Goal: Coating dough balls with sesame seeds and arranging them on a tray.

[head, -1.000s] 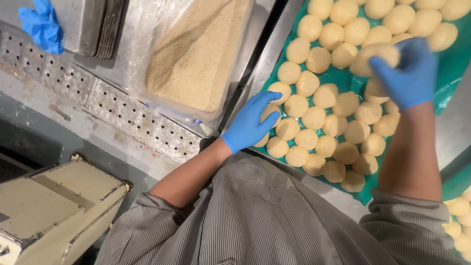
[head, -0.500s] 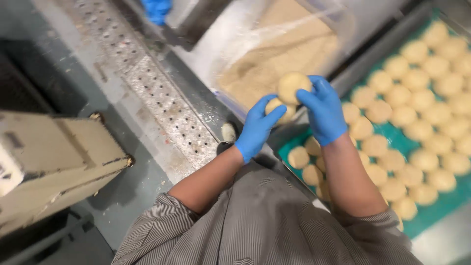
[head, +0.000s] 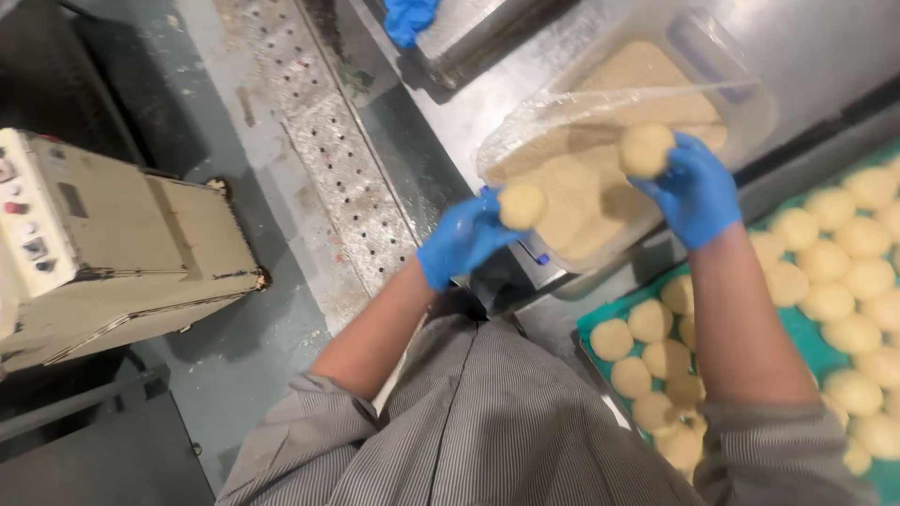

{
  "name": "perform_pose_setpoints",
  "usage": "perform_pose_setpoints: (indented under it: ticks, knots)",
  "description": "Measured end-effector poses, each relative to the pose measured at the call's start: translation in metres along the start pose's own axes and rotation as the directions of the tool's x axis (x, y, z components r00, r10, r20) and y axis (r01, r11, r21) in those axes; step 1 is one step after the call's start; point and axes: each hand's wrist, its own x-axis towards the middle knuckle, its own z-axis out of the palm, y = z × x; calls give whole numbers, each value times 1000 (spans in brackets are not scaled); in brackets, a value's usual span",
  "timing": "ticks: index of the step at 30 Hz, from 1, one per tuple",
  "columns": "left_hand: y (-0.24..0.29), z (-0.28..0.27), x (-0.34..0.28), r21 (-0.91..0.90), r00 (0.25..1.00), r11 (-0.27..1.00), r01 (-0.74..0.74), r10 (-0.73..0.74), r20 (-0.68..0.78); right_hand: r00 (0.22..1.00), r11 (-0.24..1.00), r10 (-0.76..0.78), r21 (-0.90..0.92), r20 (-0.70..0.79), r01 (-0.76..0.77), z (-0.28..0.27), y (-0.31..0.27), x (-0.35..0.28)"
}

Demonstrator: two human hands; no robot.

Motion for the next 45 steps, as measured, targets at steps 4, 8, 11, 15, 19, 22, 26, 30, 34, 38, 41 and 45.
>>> perform_pose_setpoints:
  ticks: [4,8,11,15,19,22,26,30,34,38,41,45]
  knots:
    - [8,-8,43,665,983,743,-70,164,-80,896,177,-386,-935,220,306,-22,8,35]
    - [-17,-4,86,927,769,-251,-281,520,373,758,-708,-280,-660,589,251,-45,35,78]
    - [-37,16,107,745,771,-647,-162,388,505,811,-831,-155,-518,564,202,-60,51,92]
    - [-73,-70,181,559,910,-828,-44,197,364,750,-788,-321,-602,578,127,-39,26,44]
    - [-65,-79,184,620,826,-763,-181,225,517,787,171,-574,-907,225,384,-66,-9,-48]
    - [-37,-46,150,910,902,-330,-253,259,345,828,673,-559,-612,-53,415,-113,-34,-125]
    - [-26,17,106,891,978,454,10,181,-103,724,720,-615,-597,-312,355,-204,-60,-200]
    - [-41,56,84,818,980,574,-27,178,-93,691,642,-637,-731,-342,231,-270,-58,-210]
    - [-65,73,82,650,1000,760,-1,-4,6,771,596,-475,-799,-424,-72,-258,-60,-205]
    - [-97,98,87,624,981,779,60,-162,108,754,151,-571,-945,-324,-291,-281,-54,-196]
    - [-139,103,104,591,959,787,175,-273,81,645,-322,-764,-851,-25,-415,-239,-42,-212]
    - [-216,114,125,670,917,696,259,-396,57,618,-235,-786,-926,2,-296,-134,-34,-247]
